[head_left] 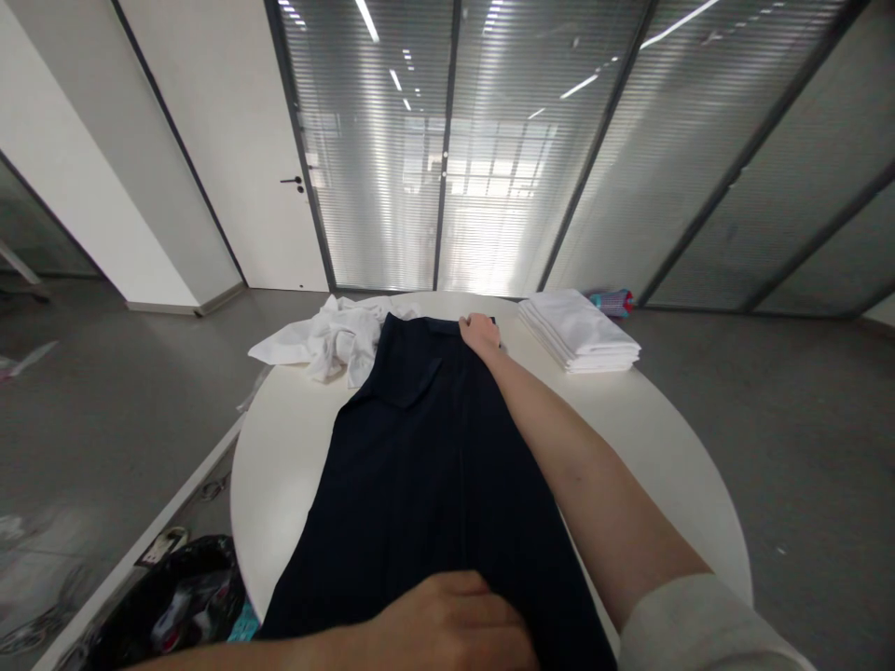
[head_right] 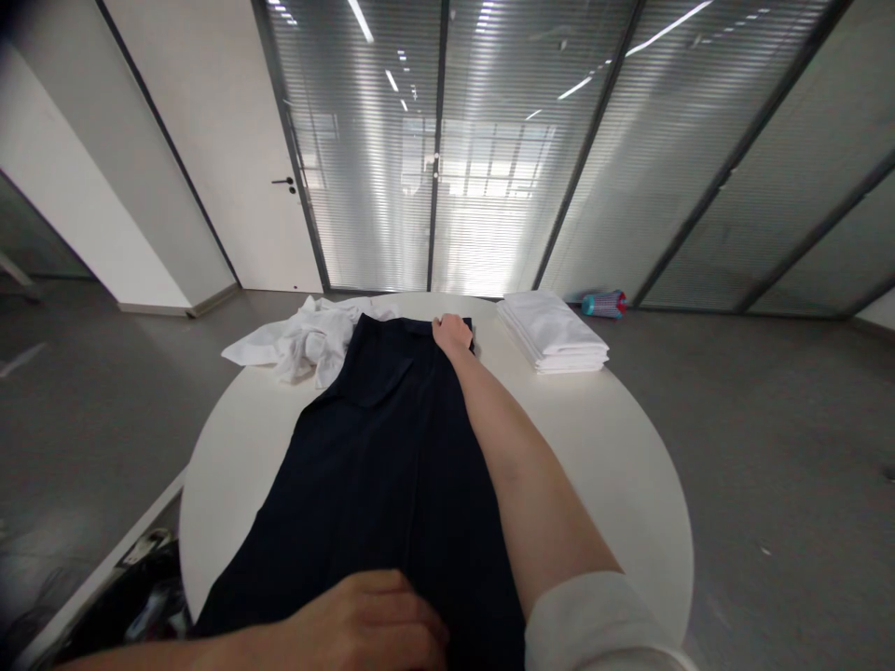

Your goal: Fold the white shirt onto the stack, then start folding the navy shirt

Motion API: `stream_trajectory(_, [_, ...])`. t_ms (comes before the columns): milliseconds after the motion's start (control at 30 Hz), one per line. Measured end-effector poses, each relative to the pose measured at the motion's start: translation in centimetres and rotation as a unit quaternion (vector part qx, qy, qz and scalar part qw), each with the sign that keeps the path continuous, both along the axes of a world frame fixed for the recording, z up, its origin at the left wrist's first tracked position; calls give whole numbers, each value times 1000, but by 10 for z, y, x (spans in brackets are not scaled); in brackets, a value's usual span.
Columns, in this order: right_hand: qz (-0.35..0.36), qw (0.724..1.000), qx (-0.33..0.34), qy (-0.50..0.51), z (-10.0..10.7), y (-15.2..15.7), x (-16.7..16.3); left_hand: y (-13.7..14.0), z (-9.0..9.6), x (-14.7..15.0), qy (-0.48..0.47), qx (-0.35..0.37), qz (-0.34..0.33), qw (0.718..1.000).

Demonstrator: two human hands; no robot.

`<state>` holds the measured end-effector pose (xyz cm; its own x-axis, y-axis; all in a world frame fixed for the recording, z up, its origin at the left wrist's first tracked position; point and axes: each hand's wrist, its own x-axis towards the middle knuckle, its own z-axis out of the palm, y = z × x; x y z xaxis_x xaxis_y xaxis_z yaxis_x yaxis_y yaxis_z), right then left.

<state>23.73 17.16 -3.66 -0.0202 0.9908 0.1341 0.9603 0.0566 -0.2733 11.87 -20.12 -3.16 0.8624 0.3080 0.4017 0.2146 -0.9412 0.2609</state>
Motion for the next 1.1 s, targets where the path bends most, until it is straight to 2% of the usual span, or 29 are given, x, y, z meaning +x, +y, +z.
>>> stream_trajectory(67, [27,1000,7,-5,5,0,4,17,25,15,27,37,-21,999])
stream_trajectory(133, [55,998,5,-12,7,-4,9,28,31,32,51,68,-30,996])
stream_trajectory(233, [91,995,-10,-26,2,-16,17,29,8,53,66,117,-26,991])
stream_trajectory(333, [115,990,-63,-42,-15,-31,23,21,-22,65,72,188,-5,979])
stream_trajectory(400, [121,987,-89,-50,-25,-37,26,17,-35,68,73,225,8,972])
stream_trajectory(533, [125,987,-85,-52,-35,-32,33,21,-40,75,70,268,17,961])
stream_trajectory(767, [105,988,-91,-62,-34,-2,55,45,-38,101,69,285,11,956])
stream_trajectory(833, [99,990,-87,-59,-35,4,58,47,-46,105,54,309,4,949])
stream_trajectory(933, [97,989,-92,-69,-35,11,59,45,-68,110,39,357,-11,933])
stream_trajectory(1033, [96,987,-100,-81,-37,15,58,39,-93,119,47,392,-9,919])
stream_trajectory(1100, [95,987,-97,-81,-37,15,57,36,-103,124,64,418,-24,906])
